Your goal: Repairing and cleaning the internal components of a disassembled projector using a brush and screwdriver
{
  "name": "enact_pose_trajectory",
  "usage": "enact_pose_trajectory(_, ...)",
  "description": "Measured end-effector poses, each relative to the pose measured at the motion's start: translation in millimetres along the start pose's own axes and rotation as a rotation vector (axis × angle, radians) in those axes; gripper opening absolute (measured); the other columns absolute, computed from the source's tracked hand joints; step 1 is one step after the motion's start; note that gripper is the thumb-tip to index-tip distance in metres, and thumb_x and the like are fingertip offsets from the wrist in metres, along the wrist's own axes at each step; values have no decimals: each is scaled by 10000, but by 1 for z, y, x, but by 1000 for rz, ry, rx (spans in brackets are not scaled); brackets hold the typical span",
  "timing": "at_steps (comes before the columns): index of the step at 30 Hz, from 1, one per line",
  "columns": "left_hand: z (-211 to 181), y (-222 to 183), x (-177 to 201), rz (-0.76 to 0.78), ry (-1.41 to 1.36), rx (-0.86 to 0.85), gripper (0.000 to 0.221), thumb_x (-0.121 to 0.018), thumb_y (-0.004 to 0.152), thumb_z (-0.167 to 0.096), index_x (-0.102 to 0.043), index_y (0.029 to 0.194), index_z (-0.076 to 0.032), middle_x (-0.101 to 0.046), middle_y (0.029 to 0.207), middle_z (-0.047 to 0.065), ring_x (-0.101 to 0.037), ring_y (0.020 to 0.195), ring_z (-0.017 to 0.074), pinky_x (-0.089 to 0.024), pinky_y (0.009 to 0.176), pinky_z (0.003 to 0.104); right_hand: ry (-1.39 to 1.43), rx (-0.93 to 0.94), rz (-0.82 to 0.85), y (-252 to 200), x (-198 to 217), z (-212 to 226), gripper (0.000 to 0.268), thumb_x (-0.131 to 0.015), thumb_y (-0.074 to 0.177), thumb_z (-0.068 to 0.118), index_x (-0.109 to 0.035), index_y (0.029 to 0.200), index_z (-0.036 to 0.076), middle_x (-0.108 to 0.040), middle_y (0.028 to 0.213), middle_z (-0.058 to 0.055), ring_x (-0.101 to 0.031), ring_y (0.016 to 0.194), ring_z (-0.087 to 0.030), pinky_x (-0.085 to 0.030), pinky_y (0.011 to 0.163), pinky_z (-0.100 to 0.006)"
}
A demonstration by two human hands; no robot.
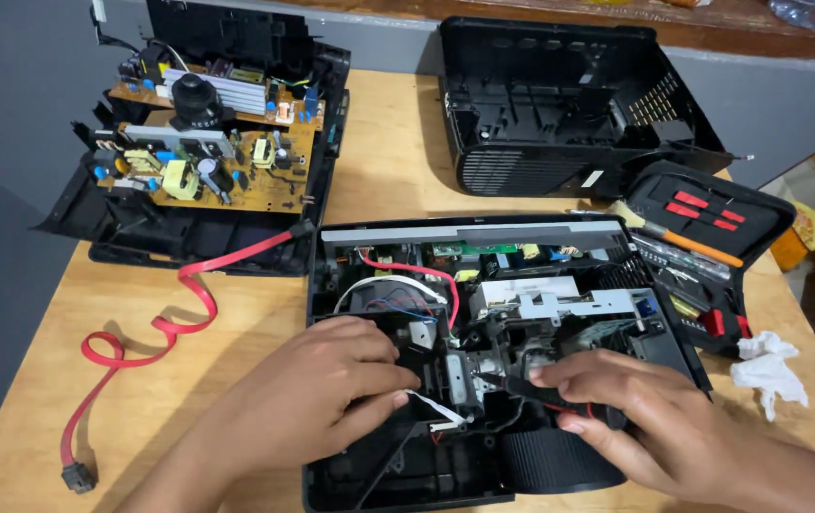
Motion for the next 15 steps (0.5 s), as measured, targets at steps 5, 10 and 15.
enact_pose_trajectory(5,2,-1,-4,-15,10,8,249,-573,1006,-229,-764,1078,-85,-698,933,64,-641,893,288,-474,842,412,-17,2,14,3,3,2,211,-654,935,94,-541,1103,35,-746,1147,-224,-822,1013,-305,-693,853,-354)
enact_pose_trajectory(10,3,3,-4,-4,8,4,259,-558,1009,-222,-767,1088,-91,-723,992,53,-660,927,276,-480,859,404,-11,11,44,1,3,-1,209,-669,936,86,-552,1100,29,-733,1190,-214,-803,1000,-306,-674,830,-358)
enact_pose_trajectory(15,0,3,-3,13,-9,36,287,-536,1015,-240,-769,1094,-92,-736,1010,64,-667,938,286,-476,864,410,-23,37,48,0,0,-1,207,-671,928,88,-565,1088,11,-734,1168,-214,-803,1037,-320,-674,855,-365)
Point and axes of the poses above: each hand's wrist, its own y-axis towards the middle knuckle, its own x-axis out of the back of the hand, z = x × y, the point moved 2 cm from there along y, towards the middle knuckle
